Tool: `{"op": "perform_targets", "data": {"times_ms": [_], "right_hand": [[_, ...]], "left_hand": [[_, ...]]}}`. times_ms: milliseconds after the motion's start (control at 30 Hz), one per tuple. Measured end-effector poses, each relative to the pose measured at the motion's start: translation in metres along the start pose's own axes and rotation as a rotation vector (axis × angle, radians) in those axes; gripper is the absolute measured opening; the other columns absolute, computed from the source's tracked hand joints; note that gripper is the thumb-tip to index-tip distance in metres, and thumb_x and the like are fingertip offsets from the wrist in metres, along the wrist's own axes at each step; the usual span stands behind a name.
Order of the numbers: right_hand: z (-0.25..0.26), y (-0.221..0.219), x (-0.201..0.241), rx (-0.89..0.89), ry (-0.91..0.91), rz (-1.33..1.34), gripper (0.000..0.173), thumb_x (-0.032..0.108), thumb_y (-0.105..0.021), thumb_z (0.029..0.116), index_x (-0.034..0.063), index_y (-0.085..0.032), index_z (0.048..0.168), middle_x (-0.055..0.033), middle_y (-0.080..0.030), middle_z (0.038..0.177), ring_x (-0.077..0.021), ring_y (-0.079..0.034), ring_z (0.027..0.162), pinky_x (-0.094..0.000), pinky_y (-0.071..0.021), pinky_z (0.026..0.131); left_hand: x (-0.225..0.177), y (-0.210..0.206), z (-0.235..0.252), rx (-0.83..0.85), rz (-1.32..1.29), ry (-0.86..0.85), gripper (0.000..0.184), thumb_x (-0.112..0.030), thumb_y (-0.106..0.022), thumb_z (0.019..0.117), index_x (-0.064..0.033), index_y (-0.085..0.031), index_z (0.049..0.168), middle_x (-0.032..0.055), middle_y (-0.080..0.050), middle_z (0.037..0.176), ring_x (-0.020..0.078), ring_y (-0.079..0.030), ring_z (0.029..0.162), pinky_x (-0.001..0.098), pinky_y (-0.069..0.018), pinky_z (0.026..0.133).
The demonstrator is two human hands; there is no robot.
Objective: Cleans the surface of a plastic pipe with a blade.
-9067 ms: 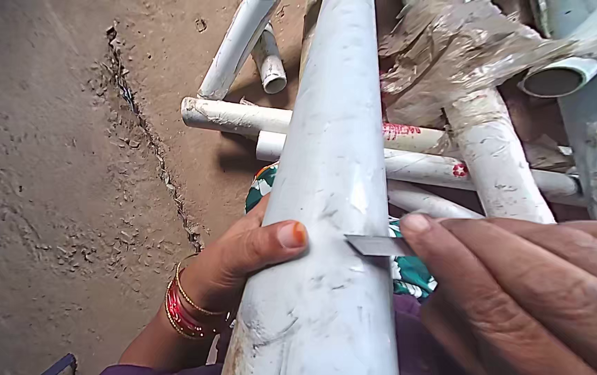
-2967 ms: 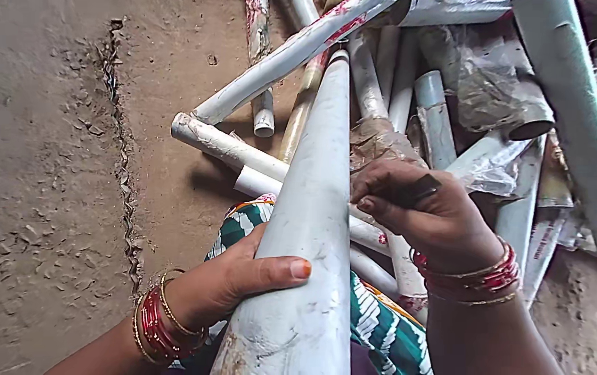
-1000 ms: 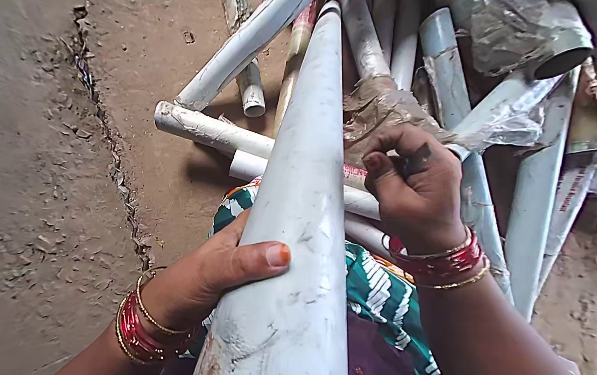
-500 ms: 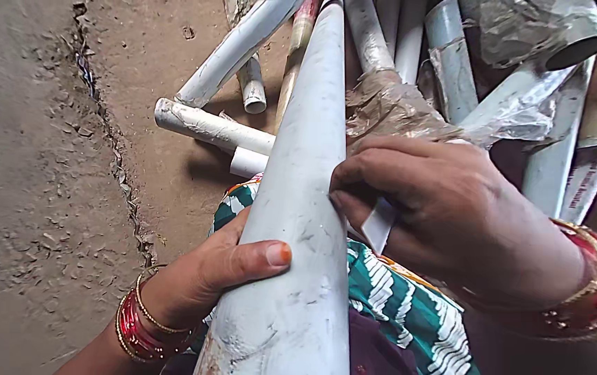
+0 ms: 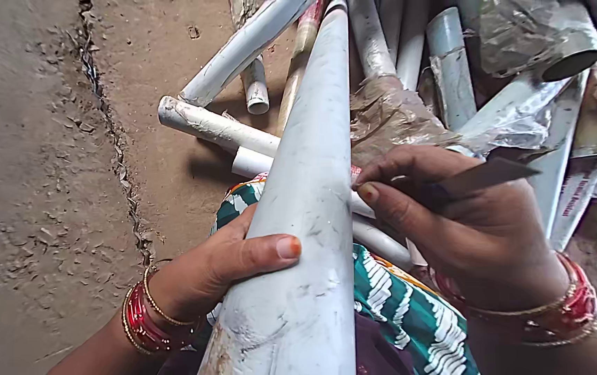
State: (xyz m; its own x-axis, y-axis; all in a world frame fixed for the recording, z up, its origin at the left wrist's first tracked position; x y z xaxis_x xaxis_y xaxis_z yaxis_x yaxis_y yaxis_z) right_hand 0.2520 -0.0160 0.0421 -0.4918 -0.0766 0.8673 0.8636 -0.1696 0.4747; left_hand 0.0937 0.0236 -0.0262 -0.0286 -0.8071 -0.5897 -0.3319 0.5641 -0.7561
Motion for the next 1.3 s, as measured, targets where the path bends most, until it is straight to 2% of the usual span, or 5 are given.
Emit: {"op": "perform_targets", "data": {"times_ms": [167,333,567,933,1300], "right_hand": [[0.009,0.002,0.01,-0.008,0.058,-0.15,0.01,0.01,-0.069,0.092,0.0016,-0.074,0.095,0.0013,-0.07,0.088,0.0044,-0.063,0.078,-0.0084,-0.0528,0.071],[0.013,-0.016,0.016,0.028,-0.007,-0.476,0.009,0.009,-0.056,0.0896,0.0097,-0.064,0.091,0.002,-0.057,0.083,-0.0001,-0.053,0.074,-0.0129,-0.0413,0.064],[0.007,-0.017,0.003,-0.033,-0.082,-0.238,0.01,0.006,-0.051,0.0907,0.0076,-0.061,0.093,0.0048,-0.055,0.082,0.0048,-0.052,0.074,-0.0083,-0.0422,0.066],[0.028,-0.012,0.011,0.222,-0.129,-0.36,0.007,0.016,-0.062,0.0881,0.0169,-0.065,0.082,0.0125,-0.051,0.062,0.0088,-0.045,0.05,-0.0089,-0.0348,0.043],[0.022,0.007,0.014,0.126,-0.09,-0.272,0.014,0.014,-0.06,0.0942,0.0105,-0.073,0.099,0.0116,-0.064,0.079,0.0105,-0.053,0.062,-0.0047,-0.0443,0.055]], "left_hand": [[0.001,0.001,0.0,-0.045,0.007,0.015,0.034,-0.033,-0.076,0.0928,-0.0195,-0.063,0.121,-0.0028,-0.077,0.098,0.0047,-0.075,0.09,0.0204,-0.0616,0.082],[0.002,0.002,0.001,-0.054,0.037,0.017,0.031,-0.034,-0.076,0.0922,-0.0193,-0.066,0.117,-0.0025,-0.077,0.096,0.0041,-0.074,0.089,0.0201,-0.0616,0.081],[0.001,0.004,0.0,-0.088,0.021,0.033,0.035,-0.033,-0.077,0.091,-0.0202,-0.062,0.12,-0.004,-0.077,0.096,0.0039,-0.075,0.088,0.0202,-0.0618,0.081],[0.002,0.002,0.002,-0.046,-0.002,0.016,0.032,-0.031,-0.074,0.0942,-0.0182,-0.063,0.121,-0.0017,-0.077,0.097,0.0052,-0.074,0.09,0.0215,-0.0616,0.082],[0.0,0.001,0.004,0.008,-0.007,-0.02,0.026,-0.029,-0.07,0.0968,-0.0171,-0.064,0.119,-0.0013,-0.077,0.097,0.005,-0.074,0.09,0.0216,-0.0617,0.082]]}}
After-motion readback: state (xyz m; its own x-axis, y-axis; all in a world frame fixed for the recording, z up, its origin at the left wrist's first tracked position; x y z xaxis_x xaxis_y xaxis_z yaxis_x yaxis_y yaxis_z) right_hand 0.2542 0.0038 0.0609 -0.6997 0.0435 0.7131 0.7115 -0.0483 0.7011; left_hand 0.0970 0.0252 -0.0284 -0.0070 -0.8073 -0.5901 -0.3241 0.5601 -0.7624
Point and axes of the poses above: each hand's wrist, its own z-axis towards the middle knuckle, its own y-axis out of the back of the hand, x = y × z, the point moved 9 cm from there along z, towards the middle knuckle
